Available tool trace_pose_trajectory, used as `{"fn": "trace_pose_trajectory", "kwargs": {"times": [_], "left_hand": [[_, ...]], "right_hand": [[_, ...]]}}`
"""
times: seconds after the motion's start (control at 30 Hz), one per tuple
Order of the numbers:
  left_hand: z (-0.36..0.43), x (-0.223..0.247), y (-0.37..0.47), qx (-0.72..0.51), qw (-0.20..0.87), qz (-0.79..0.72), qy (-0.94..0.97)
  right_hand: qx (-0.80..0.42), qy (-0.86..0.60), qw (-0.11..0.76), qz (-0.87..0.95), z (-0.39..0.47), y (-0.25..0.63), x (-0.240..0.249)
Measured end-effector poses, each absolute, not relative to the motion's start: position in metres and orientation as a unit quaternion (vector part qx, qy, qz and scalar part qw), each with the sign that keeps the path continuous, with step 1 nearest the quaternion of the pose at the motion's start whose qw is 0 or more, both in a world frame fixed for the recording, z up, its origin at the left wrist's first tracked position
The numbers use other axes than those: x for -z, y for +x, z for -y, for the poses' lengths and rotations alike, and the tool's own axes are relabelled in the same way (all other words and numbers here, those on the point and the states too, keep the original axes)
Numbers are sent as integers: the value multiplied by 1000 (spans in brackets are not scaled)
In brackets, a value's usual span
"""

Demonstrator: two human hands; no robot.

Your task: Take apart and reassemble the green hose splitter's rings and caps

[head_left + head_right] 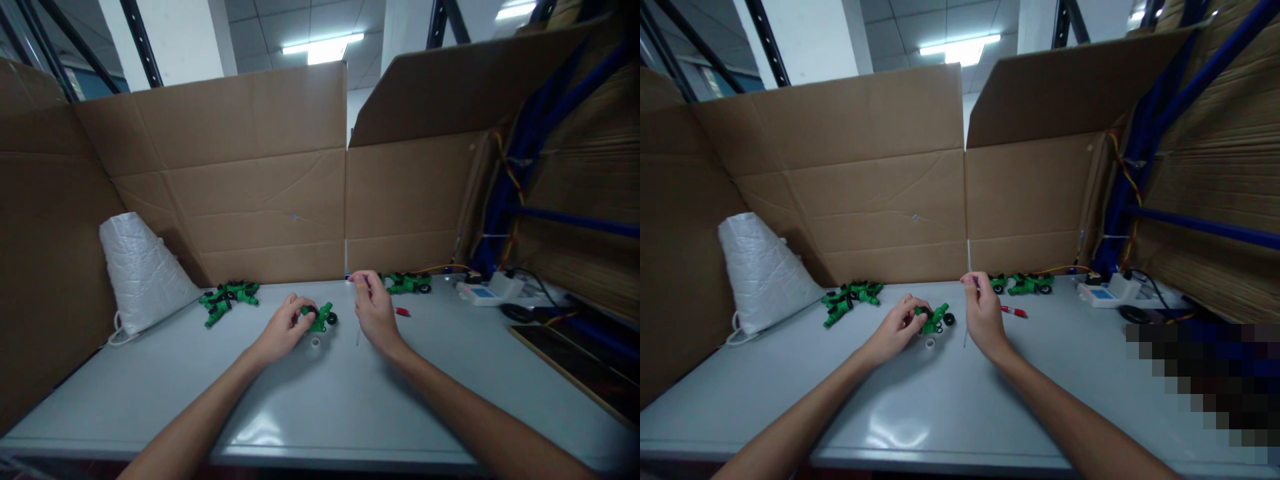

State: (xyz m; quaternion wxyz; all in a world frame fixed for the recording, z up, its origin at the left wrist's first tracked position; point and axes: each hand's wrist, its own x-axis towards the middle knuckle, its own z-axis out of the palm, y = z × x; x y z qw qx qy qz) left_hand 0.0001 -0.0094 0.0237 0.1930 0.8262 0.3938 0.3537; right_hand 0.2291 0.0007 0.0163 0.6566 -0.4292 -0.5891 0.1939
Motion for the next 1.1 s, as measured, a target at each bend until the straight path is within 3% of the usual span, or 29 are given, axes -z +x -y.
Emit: {"fn": "trace_pose_trajectory", "kwargs": {"times": [0.3, 0.67, 0.9, 1.1], "left_hand": [[-2, -18, -3, -406, 171, -415, 796], [-6, -14, -6, -429, 186, -473, 747], [-3, -20, -4, -457, 198, -466, 731], [5, -26, -1, -422, 213, -423, 773]], "right_hand": [[-136, -479, 520, 694, -4, 228, -7], [-25, -625, 187, 757, -5, 234, -3], [-14, -668, 101, 737, -9, 239, 3], [-12, -656, 89, 750, -9, 243, 4]]}}
